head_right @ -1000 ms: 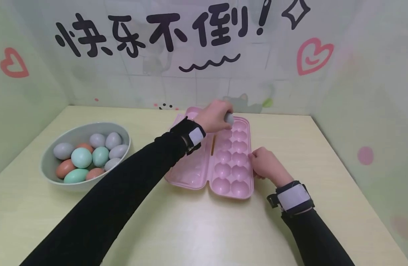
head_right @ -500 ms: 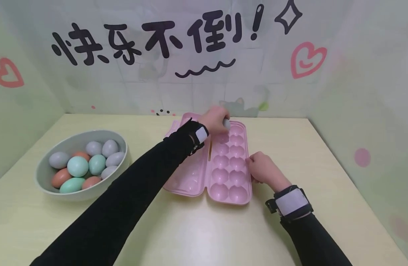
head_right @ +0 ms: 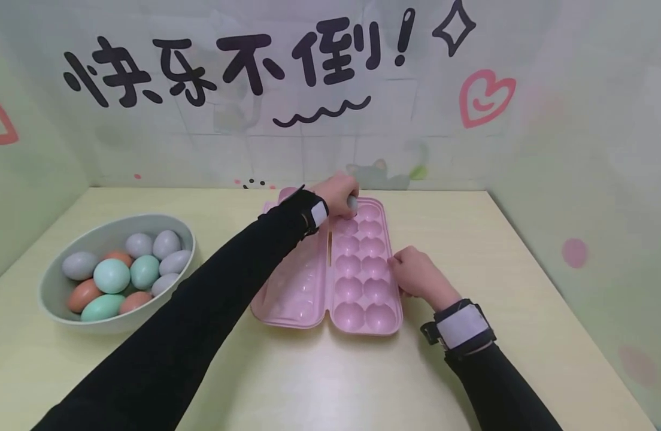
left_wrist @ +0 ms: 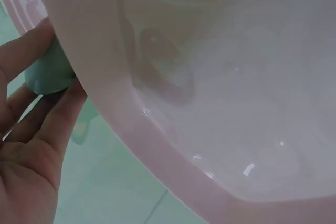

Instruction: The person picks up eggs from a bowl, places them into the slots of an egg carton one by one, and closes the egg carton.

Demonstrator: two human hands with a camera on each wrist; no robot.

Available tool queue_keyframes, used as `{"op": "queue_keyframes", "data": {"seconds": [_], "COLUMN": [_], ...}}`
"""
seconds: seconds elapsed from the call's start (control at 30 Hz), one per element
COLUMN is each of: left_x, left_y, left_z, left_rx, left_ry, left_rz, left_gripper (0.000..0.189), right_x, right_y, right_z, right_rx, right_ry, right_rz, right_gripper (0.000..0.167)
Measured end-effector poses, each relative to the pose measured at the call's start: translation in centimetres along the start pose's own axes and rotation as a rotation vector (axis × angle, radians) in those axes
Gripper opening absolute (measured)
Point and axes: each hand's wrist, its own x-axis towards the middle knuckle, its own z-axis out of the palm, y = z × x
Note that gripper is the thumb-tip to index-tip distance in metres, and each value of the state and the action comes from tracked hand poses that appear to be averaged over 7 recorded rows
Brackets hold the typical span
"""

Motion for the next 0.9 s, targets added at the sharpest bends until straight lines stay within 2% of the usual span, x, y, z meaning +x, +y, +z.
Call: {"op": "queue_keyframes", "data": {"seconds": [0.23, 0.47, 0.67, 0.9], "left_x": [0.1, 0.1, 0.5, 0.9], "left_y": [-0.1, 0.2, -0.5, -1.3], "left_z": [0.0, -0.6, -0.5, -0.1], "left_rx": [0.021, 0.037, 0.035, 0.012], "left_ry": [-0.015, -0.063, -0.074, -0.067], "left_rz": [-0.002, -0.042, -0.019, -0.015], "left_gripper": [0.024, 0.024, 0.017, 0.030], "right_x": [-0.2, -0.3, -0.2, -0.2], "right_y": [-0.4, -0.6, -0.7, -0.5], "right_z": [0.2, 0.3, 0.2, 0.3], "right_rx": [-0.053, -0.049, -0.049, -0.072], "right_ry": [0.030, 0.030, 0.039, 0.050], "right_rz": [-0.004, 0.001, -0.005, 0.003], "right_gripper": [0.032, 0.031, 0.032, 0.033]}}
